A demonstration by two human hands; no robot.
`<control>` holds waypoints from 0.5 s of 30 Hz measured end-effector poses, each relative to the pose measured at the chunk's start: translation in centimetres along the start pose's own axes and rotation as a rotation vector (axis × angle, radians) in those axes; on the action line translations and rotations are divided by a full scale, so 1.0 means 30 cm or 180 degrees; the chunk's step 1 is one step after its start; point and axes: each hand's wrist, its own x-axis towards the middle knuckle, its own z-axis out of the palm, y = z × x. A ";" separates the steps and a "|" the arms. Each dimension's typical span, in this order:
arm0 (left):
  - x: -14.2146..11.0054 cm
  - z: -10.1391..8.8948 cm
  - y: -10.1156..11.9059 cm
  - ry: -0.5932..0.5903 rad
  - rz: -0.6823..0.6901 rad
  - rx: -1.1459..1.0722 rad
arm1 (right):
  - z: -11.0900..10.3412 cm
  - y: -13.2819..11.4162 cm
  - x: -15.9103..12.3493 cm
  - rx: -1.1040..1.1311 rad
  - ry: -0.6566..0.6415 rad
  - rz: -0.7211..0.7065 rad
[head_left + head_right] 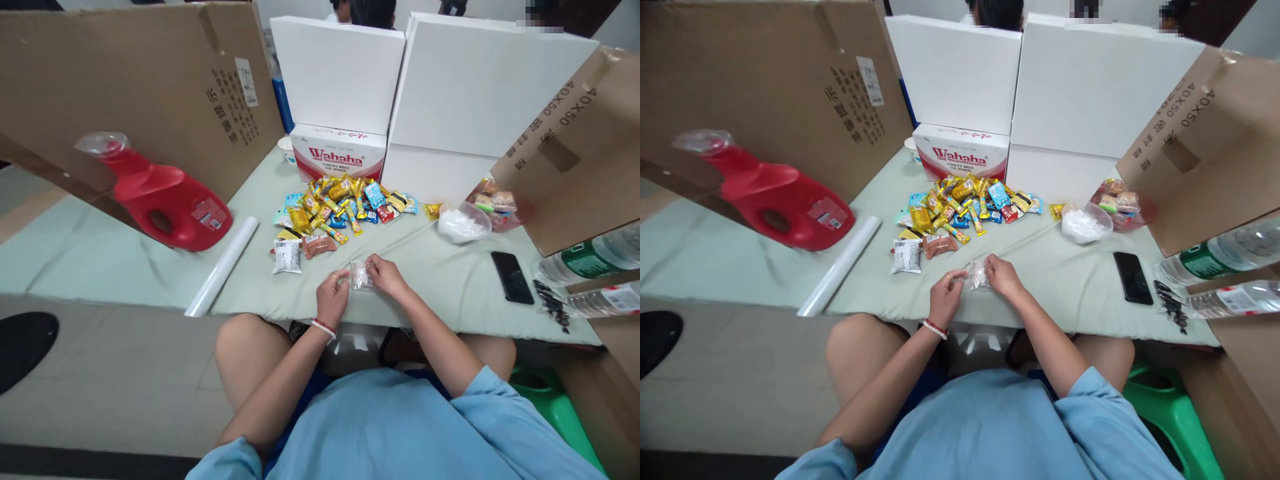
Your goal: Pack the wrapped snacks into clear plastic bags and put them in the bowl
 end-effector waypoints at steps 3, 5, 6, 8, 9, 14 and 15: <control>0.042 0.029 0.002 0.0094 -0.0338 0.0378 | 0.000 0.004 -0.020 0.0067 0.0033 -0.0016; 0.060 0.060 0.033 -0.0091 -0.0251 0.0539 | -0.001 0.002 -0.041 0.0287 0.0087 -0.0008; 0.063 0.073 0.054 -0.0079 -0.0207 0.0523 | -0.003 0.002 -0.054 0.0460 0.0127 0.0013; 0.051 0.090 0.100 0.0142 -0.0093 0.0286 | -0.011 0.007 -0.090 0.0867 0.0228 0.0107; 0.037 0.095 0.124 0.0274 0.0009 0.0095 | -0.017 0.012 -0.112 0.1063 0.0282 0.0175; -0.067 0.127 0.233 0.0196 0.0958 -0.0542 | -0.036 0.064 -0.223 0.1957 0.0532 0.0282; -0.084 0.142 0.245 0.0022 0.1118 -0.0583 | -0.036 0.079 -0.237 0.2021 0.0549 0.0253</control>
